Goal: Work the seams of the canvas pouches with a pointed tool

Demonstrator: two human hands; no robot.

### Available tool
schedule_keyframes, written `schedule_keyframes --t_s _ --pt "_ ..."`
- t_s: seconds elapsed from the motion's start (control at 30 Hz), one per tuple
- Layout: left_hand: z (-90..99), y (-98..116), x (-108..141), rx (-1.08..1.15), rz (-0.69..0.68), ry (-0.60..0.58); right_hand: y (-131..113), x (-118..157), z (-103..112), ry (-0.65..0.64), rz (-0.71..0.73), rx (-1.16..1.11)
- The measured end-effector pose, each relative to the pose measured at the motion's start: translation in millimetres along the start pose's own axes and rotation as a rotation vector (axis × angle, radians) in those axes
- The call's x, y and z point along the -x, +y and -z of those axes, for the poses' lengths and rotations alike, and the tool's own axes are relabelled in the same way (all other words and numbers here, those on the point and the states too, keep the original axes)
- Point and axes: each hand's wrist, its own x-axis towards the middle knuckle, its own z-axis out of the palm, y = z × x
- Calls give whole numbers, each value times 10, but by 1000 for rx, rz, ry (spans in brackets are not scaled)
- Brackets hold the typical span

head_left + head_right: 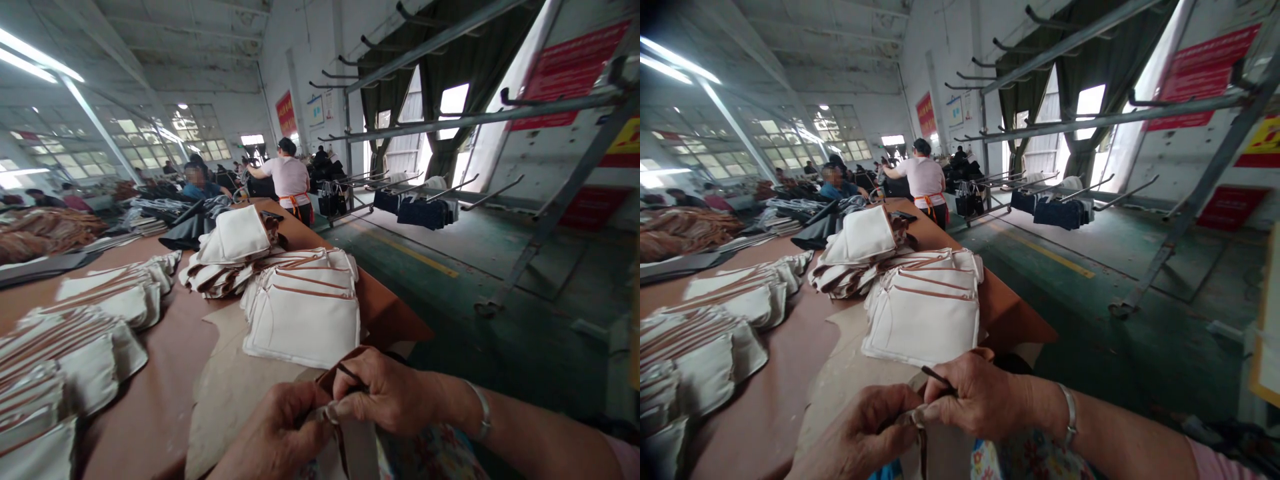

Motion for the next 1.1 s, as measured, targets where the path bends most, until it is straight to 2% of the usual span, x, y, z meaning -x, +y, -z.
schedule_keyframes --t_s 0.13,0.27,0.33,0.43,0.63,0.83,0.93,1.1 --pt "-22 -7 -13 36 -9 22 -10 -26 93 -47 -190 -123" --pt "-22 -42 -41 90 -13 34 43 -37 119 -106 -421 -432" --pt "-24 -87 -61 149 -13 49 76 -35 86 -84 -491 -538" --pt "-52 -185 -91 227 -9 57 96 -27 21 -54 -491 -485" --pt "-116 -265 -124 227 1 92 62 -31 -34 8 -283 -164" --pt "-100 -275 -148 244 -5 65 44 -9 -71 51 -301 71" --pt "-122 -311 -176 207 -41 73 24 -8 -80 56 -338 5" --pt "-177 -354 -206 199 -36 81 31 -21 -104 29 -527 -281"
